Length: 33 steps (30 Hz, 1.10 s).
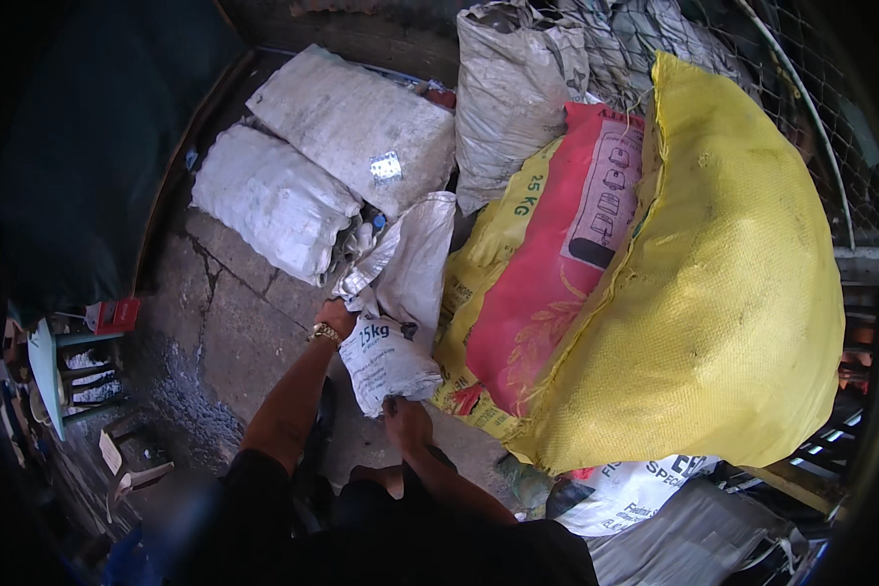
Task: The person sits on the floor and uses pliers and a screwdriver to manipulate a green plastic object, then examines and pries at a white remote control. The person later walks outside and handles large sacks of material.
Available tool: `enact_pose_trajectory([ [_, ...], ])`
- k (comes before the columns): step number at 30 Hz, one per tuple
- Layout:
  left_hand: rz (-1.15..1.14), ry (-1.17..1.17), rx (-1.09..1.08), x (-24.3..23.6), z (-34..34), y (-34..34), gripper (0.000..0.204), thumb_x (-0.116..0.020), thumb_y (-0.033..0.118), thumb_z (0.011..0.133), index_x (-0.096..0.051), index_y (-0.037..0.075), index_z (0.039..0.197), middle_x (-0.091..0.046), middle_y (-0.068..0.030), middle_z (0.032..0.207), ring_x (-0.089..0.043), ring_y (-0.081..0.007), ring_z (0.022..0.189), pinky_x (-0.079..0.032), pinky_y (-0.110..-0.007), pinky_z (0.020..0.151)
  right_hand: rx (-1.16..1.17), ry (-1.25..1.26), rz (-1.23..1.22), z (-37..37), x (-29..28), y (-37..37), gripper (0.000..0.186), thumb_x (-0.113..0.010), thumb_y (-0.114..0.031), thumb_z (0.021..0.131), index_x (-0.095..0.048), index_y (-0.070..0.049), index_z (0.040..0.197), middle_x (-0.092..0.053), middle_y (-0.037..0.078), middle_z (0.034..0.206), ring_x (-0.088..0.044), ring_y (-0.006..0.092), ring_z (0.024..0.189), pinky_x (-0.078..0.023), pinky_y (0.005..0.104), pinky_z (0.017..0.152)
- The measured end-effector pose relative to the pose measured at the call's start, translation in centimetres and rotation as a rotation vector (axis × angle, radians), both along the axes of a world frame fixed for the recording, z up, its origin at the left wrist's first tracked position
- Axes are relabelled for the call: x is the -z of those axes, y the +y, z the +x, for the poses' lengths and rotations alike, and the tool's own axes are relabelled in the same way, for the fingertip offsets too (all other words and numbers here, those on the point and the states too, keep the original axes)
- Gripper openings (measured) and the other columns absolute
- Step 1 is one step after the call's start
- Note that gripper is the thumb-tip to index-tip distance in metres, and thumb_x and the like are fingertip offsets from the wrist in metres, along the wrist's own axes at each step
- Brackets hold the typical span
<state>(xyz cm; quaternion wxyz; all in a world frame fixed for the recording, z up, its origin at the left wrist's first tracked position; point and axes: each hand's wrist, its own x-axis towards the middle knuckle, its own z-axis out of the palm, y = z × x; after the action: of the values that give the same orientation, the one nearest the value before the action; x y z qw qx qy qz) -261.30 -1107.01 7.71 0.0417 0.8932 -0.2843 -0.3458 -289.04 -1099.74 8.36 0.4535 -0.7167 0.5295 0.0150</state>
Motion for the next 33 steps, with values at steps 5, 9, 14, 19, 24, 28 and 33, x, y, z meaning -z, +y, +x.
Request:
enact_pose_trajectory([
  [5, -0.292, 0.101, 0.145, 7.8, 0.9, -6.5, 0.051, -0.064, 0.039, 0.091, -0.056, 0.014, 0.135, -0.056, -0.0155, 0.138, -0.050, -0.0396, 0.128, -0.041, -0.050, 0.107, 0.395, -0.119, 0.095, 8.6, -2.5, -8.9, 0.030, -0.060, -0.026, 0.096, -0.064, 0.001, 0.084, -0.069, 0.018, 0.070, -0.071, 0.0318, 0.063, -0.054, 0.0414, 0.062],
  [9, -0.376, 0.159, 0.010, 7.3, 1.6, -5.4, 0.055, -0.067, 0.037, 0.089, -0.055, 0.011, 0.136, -0.057, -0.0198, 0.136, -0.053, -0.0415, 0.125, -0.045, -0.049, 0.102, 0.657, -0.244, 0.061, 10.1, 6.0, -13.6, 0.030, -0.057, -0.020, 0.095, -0.059, 0.007, 0.081, -0.066, 0.018, 0.065, -0.068, 0.0249, 0.051, -0.054, 0.0364, 0.051],
  [14, -0.289, 0.233, -0.173, 3.2, 1.0, 2.8, 0.046, -0.067, 0.038, 0.089, -0.064, 0.009, 0.125, -0.066, -0.0217, 0.119, -0.062, -0.0411, 0.112, -0.049, -0.048, 0.097, 0.604, -0.132, -0.223, 11.9, 12.5, -21.3, 0.031, -0.057, -0.020, 0.095, -0.059, 0.008, 0.081, -0.066, 0.017, 0.064, -0.067, 0.0234, 0.048, -0.049, 0.0353, 0.045],
  [19, -0.129, 0.266, -0.320, 2.4, 0.6, 12.8, 0.043, -0.069, 0.040, 0.087, -0.068, 0.009, 0.118, -0.069, -0.0215, 0.112, -0.066, -0.0395, 0.105, -0.052, -0.047, 0.093, 0.639, -0.111, 0.098, 17.4, 8.6, -26.5, 0.033, -0.056, -0.024, 0.095, -0.062, 0.006, 0.083, -0.067, 0.016, 0.061, -0.066, 0.0228, 0.047, -0.051, 0.0343, 0.050],
  [24, 0.069, 0.268, -0.177, -0.6, 1.7, 13.1, 0.064, -0.074, 0.037, 0.083, -0.052, 0.015, 0.139, -0.054, -0.0174, 0.141, -0.050, -0.0397, 0.130, -0.048, -0.049, 0.101, 0.450, -0.058, 0.130, 20.1, 4.9, -25.8, 0.037, -0.057, -0.028, 0.095, -0.065, 0.004, 0.081, -0.066, 0.013, 0.058, -0.065, 0.0220, 0.047, -0.053, 0.0360, 0.055],
  [28, -0.083, -0.231, 0.007, -0.8, 5.9, 0.8, 0.091, -0.082, 0.034, 0.076, -0.033, 0.020, 0.151, -0.035, -0.0164, 0.155, -0.029, -0.0400, 0.144, -0.032, -0.064, 0.109, 0.570, -0.071, 0.051, 19.9, 1.4, -24.0, 0.035, -0.057, -0.027, 0.090, -0.067, 0.005, 0.079, -0.065, 0.013, 0.058, -0.064, 0.0222, 0.050, -0.050, 0.0370, 0.052],
  [33, -0.083, -0.268, 0.361, 7.9, 12.1, -7.1, 0.027, -0.050, 0.027, 0.097, -0.064, 0.019, 0.119, -0.060, -0.0125, 0.130, -0.054, -0.0387, 0.122, -0.047, -0.056, 0.095, 0.607, -0.145, 0.093, 19.8, 1.5, -29.1, 0.037, -0.057, -0.030, 0.090, -0.066, 0.005, 0.080, -0.061, 0.012, 0.057, -0.056, 0.0188, 0.046, -0.045, 0.0348, 0.051],
])
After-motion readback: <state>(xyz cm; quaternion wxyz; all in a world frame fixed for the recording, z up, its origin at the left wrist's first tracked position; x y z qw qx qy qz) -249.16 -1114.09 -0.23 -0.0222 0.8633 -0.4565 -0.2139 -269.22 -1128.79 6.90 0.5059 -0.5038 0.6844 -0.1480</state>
